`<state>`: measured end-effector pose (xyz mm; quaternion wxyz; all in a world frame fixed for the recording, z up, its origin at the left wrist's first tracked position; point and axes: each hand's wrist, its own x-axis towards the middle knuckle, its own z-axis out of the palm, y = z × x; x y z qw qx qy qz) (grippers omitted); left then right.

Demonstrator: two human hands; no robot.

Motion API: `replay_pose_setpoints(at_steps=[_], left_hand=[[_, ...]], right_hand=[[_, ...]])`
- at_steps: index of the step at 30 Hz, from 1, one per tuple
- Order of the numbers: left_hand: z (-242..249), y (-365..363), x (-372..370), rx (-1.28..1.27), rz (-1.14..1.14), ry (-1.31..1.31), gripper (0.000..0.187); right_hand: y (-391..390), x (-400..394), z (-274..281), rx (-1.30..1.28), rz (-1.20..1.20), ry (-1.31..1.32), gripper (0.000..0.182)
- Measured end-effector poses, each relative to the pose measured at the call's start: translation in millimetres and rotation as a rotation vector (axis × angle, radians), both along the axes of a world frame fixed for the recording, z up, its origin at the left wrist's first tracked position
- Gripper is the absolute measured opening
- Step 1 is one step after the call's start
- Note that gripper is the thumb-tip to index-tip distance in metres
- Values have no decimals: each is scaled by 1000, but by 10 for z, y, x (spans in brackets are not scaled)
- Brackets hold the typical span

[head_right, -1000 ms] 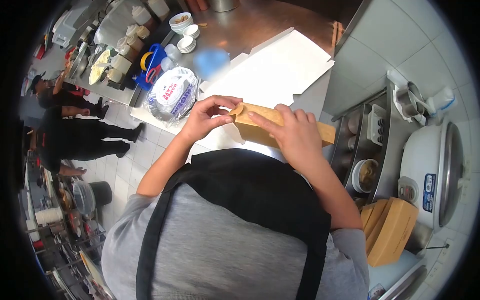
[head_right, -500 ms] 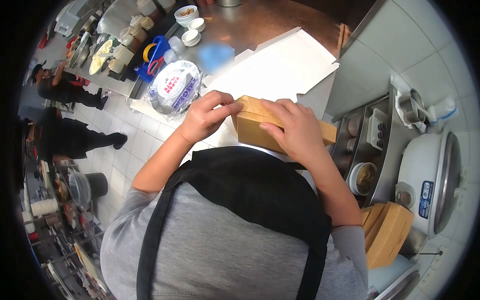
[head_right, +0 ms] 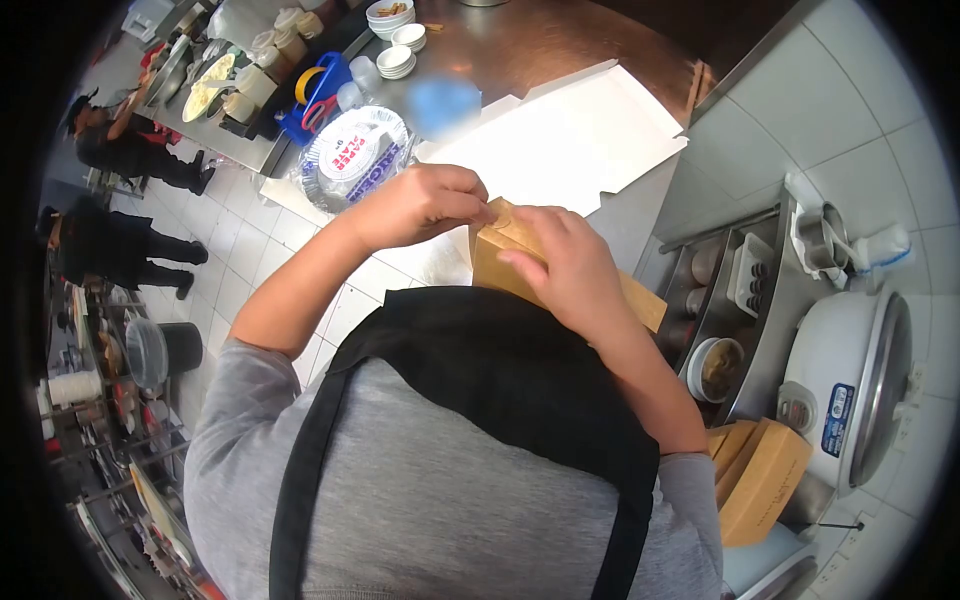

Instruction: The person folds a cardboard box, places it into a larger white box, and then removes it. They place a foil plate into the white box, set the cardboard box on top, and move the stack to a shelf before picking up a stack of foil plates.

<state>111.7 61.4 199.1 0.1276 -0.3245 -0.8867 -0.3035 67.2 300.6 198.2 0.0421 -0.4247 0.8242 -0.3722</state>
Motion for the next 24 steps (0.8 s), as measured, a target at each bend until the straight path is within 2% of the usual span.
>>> replay_pose_setpoints(at_steps=[2,4,7,14,17,23,24], left_hand=[[45,0,6,22,-6,-87,21],[34,22,12,22,-7,-44,25],[-20,31,2,37,6,29,27],[-14,111,-11,89,52,72,26],[-18,180,-45,93,85,72,17],[-48,202,-184,-81,91,191,11],[-38,192,-213,-97,71,177,14]], right_hand=[[37,-57,20,-3,9,-110,36],[91,-96,102,20,49,-198,36],[115,-59,122,-5,45,-49,34],[253,-23,174,-36,-27,-52,30],[268,-59,97,-57,-61,26,26],[179,-58,-12,-74,-105,172,19],[165,-74,-9,-75,-101,170,19]])
